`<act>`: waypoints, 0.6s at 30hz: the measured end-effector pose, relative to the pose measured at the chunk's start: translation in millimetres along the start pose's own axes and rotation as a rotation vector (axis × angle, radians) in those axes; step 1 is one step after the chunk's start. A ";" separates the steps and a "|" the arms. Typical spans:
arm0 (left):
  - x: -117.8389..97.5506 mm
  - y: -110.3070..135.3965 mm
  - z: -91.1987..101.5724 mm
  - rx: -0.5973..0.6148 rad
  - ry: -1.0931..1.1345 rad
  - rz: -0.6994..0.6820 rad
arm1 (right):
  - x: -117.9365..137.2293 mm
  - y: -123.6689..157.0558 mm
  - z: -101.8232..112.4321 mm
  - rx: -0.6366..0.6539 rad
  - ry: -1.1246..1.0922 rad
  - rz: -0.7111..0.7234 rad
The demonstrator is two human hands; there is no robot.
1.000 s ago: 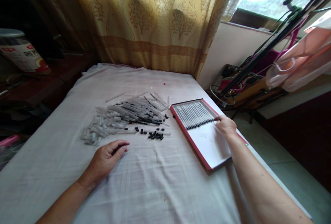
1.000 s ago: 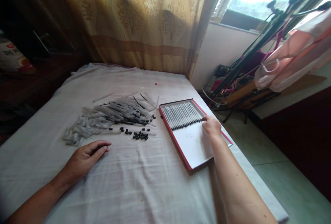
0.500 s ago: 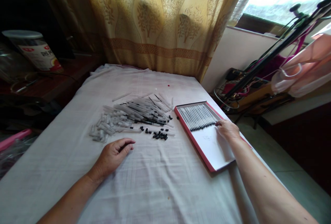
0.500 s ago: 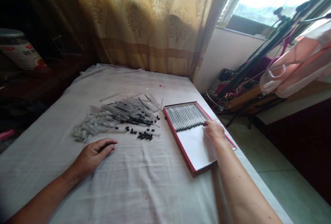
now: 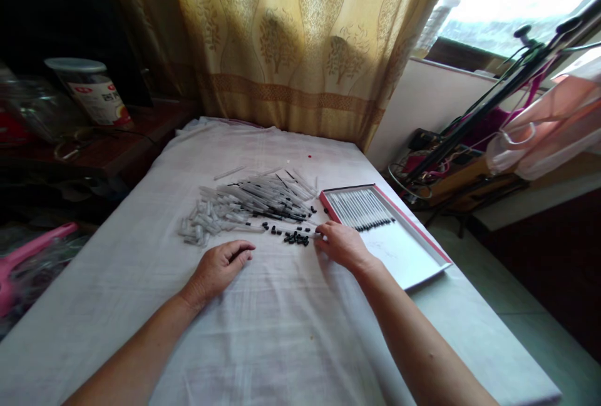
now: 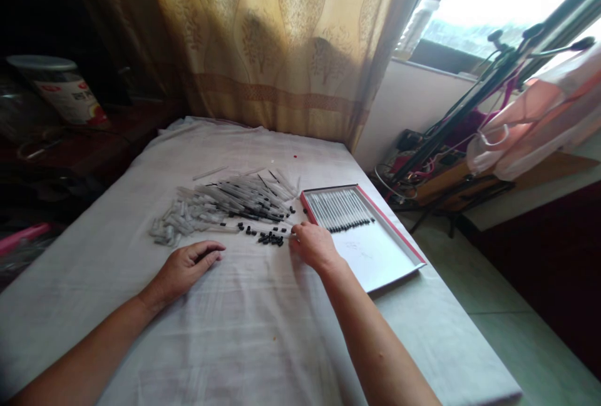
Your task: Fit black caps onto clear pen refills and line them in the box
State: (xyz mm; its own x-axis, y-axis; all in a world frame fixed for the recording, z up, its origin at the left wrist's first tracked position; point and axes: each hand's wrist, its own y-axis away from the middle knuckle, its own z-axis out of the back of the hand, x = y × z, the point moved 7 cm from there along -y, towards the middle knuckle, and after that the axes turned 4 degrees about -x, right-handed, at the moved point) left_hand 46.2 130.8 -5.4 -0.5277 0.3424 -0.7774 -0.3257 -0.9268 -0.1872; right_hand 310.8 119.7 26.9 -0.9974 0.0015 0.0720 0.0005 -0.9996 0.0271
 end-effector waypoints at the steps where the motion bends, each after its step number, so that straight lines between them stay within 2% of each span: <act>1: 0.2 0.0 -0.3 0.002 -0.003 -0.004 | 1.2 2.5 -3.3 -0.005 0.001 -0.014; 6: -1.3 2.5 -2.0 -0.002 -0.046 -0.070 | -10.0 19.0 -10.3 -0.086 -0.038 -0.122; 9: -19.2 8.9 6.1 -0.150 -0.143 -0.284 | -4.8 35.5 -6.1 -0.249 -0.252 -0.131; 12: -39.4 19.5 9.3 -0.283 -0.296 -0.510 | 21.4 52.7 -1.4 -0.397 -0.532 0.038; 15: -43.6 22.6 -3.0 -0.203 -0.403 -0.588 | 46.1 61.4 -2.1 -0.420 -0.670 0.179; 18: -35.3 20.7 -15.8 -0.087 -0.433 -0.559 | 50.7 55.1 -7.4 -0.378 -0.723 0.198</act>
State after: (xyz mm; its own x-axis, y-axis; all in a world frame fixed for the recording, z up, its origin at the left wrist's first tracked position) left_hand 70.5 97.1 8.7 -0.5699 0.7841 -0.2458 -0.5842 -0.5970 -0.5499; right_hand 259.7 64.4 24.6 -0.6894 -0.2865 0.6653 0.0175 -0.9248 -0.3801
